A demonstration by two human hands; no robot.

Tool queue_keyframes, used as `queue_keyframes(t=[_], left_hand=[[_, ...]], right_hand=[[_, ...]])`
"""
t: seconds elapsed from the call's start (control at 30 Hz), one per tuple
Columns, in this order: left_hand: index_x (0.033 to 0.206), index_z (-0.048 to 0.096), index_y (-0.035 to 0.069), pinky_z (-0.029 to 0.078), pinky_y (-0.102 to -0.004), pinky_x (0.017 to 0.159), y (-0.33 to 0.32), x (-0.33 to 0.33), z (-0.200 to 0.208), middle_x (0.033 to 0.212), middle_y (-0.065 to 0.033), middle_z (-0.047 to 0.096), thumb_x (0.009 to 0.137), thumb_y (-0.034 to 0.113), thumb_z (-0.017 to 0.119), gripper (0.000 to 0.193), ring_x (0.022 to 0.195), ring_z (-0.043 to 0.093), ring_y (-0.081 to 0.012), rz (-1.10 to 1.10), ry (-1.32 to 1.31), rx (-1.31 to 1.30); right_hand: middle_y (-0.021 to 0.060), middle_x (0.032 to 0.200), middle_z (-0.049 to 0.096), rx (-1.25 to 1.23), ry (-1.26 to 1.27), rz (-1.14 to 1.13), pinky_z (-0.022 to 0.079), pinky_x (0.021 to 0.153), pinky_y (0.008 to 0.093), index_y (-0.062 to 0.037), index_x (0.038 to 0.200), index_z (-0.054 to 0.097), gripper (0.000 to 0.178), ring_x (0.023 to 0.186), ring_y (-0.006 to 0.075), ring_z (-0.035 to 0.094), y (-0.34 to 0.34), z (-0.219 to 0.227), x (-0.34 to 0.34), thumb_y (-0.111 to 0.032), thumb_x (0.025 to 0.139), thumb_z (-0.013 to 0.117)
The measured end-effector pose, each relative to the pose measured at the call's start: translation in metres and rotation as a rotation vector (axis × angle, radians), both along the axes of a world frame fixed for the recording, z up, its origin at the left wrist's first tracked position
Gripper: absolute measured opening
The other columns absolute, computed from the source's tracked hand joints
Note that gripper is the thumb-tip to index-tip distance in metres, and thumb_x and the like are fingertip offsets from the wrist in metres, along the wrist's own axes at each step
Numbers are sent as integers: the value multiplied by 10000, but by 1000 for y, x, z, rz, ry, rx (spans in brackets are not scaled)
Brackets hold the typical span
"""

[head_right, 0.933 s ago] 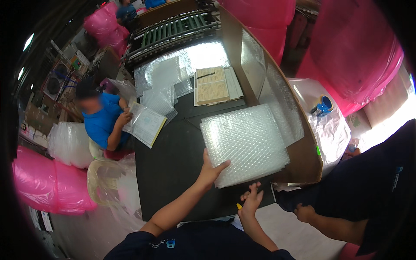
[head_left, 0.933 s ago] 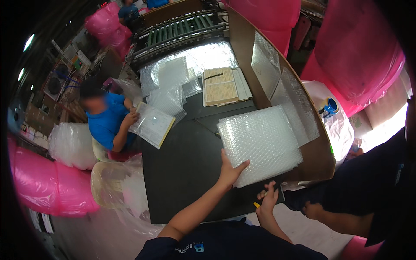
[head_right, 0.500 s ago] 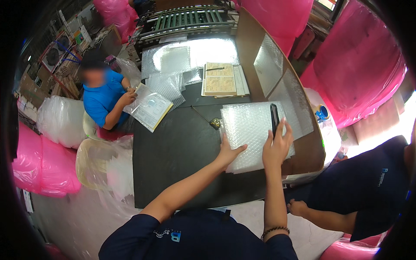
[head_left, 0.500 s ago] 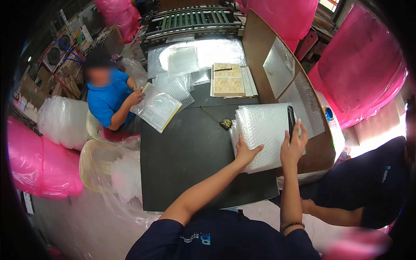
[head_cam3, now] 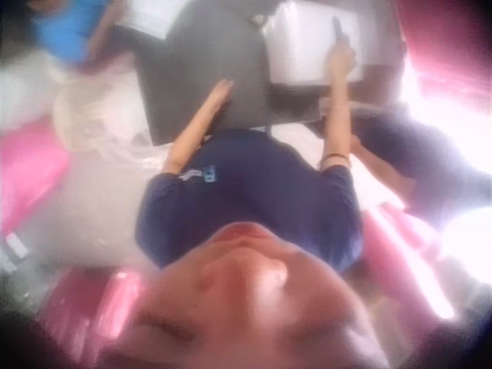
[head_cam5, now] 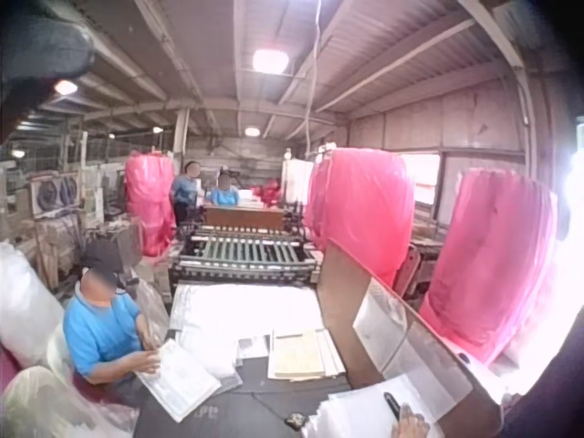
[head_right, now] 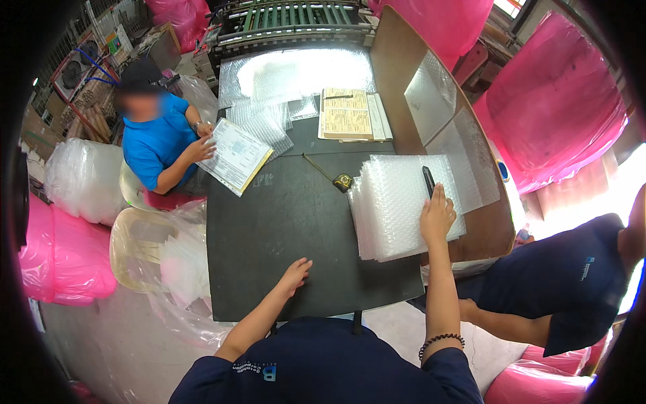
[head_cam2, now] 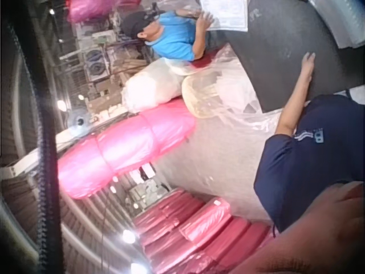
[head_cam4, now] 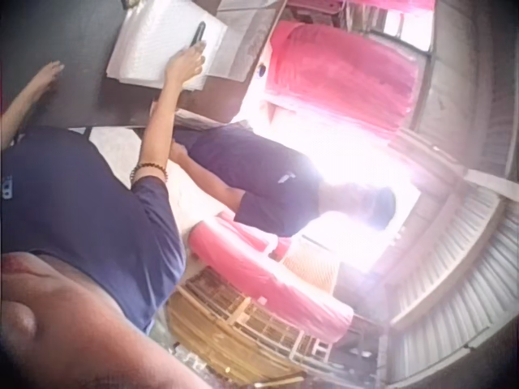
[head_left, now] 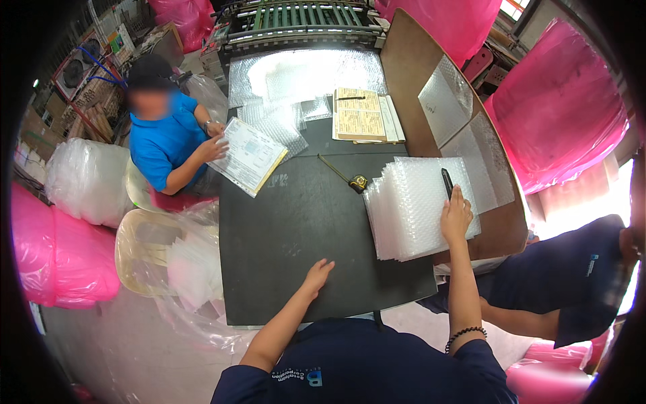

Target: The person stacks sheets of bubble wrap on a table, then picks up a clear plastic bag and places the bubble wrap inside. They continue to gather more bubble wrap and place it into the bag, organizing the materials.

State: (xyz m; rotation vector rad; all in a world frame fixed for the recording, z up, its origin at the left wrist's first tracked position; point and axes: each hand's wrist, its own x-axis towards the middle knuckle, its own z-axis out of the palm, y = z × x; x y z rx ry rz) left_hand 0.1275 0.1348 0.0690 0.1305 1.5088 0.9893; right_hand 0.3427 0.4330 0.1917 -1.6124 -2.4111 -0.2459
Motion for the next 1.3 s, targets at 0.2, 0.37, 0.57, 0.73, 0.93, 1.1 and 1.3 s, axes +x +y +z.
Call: queue_keyframes(t=[0.2,0.37,0.57,0.73,0.93,1.1,1.3], left_hand=[[1361,295,31,320,-375,967,-31,-11,-39,1362,-139,370,857,373,547,659,1221,385,-268,96,22,-67],[1327,341,2,329,-362,988,-14,-47,-70,1317,-173,414,856,335,559,617,1206,403,-305,101,389,-2],[1294,411,82,255,-438,1041,39,-135,-85,1357,-135,363,825,349,571,563,1248,344,-305,-101,1128,110],[1290,431,226,178,-507,1056,47,-178,-113,1430,3,276,806,404,557,531,1321,228,-236,-310,1498,114],[1286,426,261,143,-456,1076,51,-175,-107,1442,39,248,793,389,551,525,1328,216,-178,-315,1297,-52],[1269,441,276,152,-461,1069,56,-183,-115,1432,43,266,776,404,564,524,1320,235,-170,-342,1272,-71],[1269,423,330,160,-455,1066,56,-187,-121,1432,79,249,781,439,552,517,1319,225,-146,-407,1211,-168]], right_hand=[[101,1380,360,-120,-15,16,286,974,479,-65,1359,310,523,1176,343,383,6,9,-3,-249,888,442],[205,1359,353,109,219,150,255,1010,458,-40,1355,315,558,1228,373,342,-6,40,-17,-193,856,514],[197,1326,394,106,356,479,248,1011,452,-74,1315,408,588,1219,367,352,-100,82,-160,-165,773,615],[196,1281,419,-368,267,773,288,982,447,-92,1248,479,510,1188,365,379,-126,13,-272,-160,765,626],[253,1278,380,-286,503,458,307,983,458,15,1272,393,504,1183,403,360,16,-172,-399,-183,830,534],[263,1340,334,-119,241,92,258,1028,468,65,1300,331,588,1258,383,300,177,-241,-432,-292,865,502],[332,1278,374,-36,-33,145,329,974,488,88,1237,411,560,1170,467,383,206,-284,-421,-336,873,455]])
